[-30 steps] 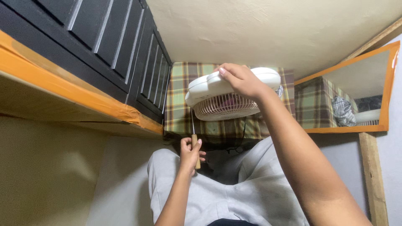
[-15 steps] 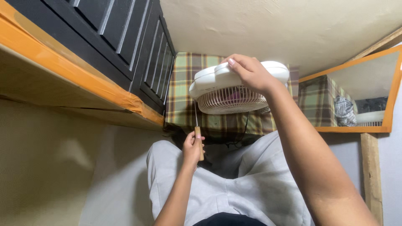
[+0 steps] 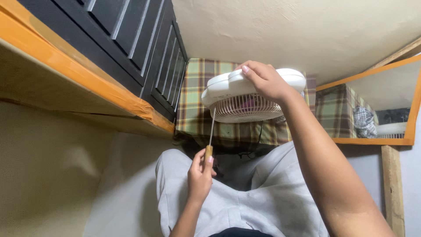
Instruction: The person uses a screwdriver to loosen and remove screws from the back casing of a small white electric fan. They hold the fan steady with one hand while turning the screwdriver with the other, then set the screwdriver down and place both hands on the fan.
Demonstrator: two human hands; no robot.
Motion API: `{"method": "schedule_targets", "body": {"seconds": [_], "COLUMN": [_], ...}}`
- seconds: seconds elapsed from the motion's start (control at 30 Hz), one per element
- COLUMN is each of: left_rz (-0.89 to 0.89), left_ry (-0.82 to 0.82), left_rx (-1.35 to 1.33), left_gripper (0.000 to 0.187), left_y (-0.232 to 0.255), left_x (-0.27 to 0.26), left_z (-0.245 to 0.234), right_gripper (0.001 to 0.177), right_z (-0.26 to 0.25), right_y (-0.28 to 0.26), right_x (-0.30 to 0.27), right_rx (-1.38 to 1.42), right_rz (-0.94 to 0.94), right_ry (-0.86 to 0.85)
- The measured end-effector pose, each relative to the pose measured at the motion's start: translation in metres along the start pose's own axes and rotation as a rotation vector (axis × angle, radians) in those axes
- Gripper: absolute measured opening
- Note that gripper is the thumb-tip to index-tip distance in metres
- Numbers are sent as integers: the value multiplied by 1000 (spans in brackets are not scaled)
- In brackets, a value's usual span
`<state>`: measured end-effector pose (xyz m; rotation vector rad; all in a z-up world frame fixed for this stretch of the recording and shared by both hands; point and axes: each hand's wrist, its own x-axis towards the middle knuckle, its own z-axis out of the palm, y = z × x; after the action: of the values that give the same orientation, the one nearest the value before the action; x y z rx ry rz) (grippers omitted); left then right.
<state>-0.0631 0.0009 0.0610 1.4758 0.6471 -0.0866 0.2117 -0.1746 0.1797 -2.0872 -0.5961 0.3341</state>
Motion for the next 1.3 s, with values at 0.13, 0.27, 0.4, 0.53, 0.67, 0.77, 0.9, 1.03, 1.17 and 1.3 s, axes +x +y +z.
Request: {"method": "schedule_targets", "body": {"seconds": [0.13, 0.27, 0.4, 0.53, 0.67, 0.77, 0.9, 1.03, 1.17, 1.3], "left_rz": [164, 102, 103, 51, -2, -62, -18, 17, 184, 2], "left_ry": [-42, -14, -6, -14, -86, -155, -152, -104, -76, -98], "left_rx": [-38, -82, -123, -86, -228, -357, -231, -156, -127, -49], "left_gripper": [37, 37, 38, 39, 42, 46, 42, 35, 32, 29], "left_y": [4, 3, 11, 24, 31, 28, 18, 12, 14, 27], "left_x": [13, 12, 10, 16, 25, 28, 31, 40, 40, 32], "left_z": [6, 11, 11, 11, 16, 18, 21, 18, 14, 17], "right_gripper": [40, 40, 40, 41, 40, 41, 41, 41, 41, 40], "right_z": [-1, 1, 0, 0, 0, 2, 1, 1, 1, 0], "right_y": [0, -1, -2, -4, -2, 0, 7, 12, 13, 15], "right_x": [-2, -1, 0, -1, -1, 1, 1, 4, 2, 2], "right_rx": [-23, -23, -32, -42, -40, -47, -97, -130, -114, -99], "right_rz": [-24, -5, -21, 1, -27, 43, -37, -38, -78, -80], "right_ry": [11, 11, 4, -2, 12, 4, 33, 39, 60, 45]}}
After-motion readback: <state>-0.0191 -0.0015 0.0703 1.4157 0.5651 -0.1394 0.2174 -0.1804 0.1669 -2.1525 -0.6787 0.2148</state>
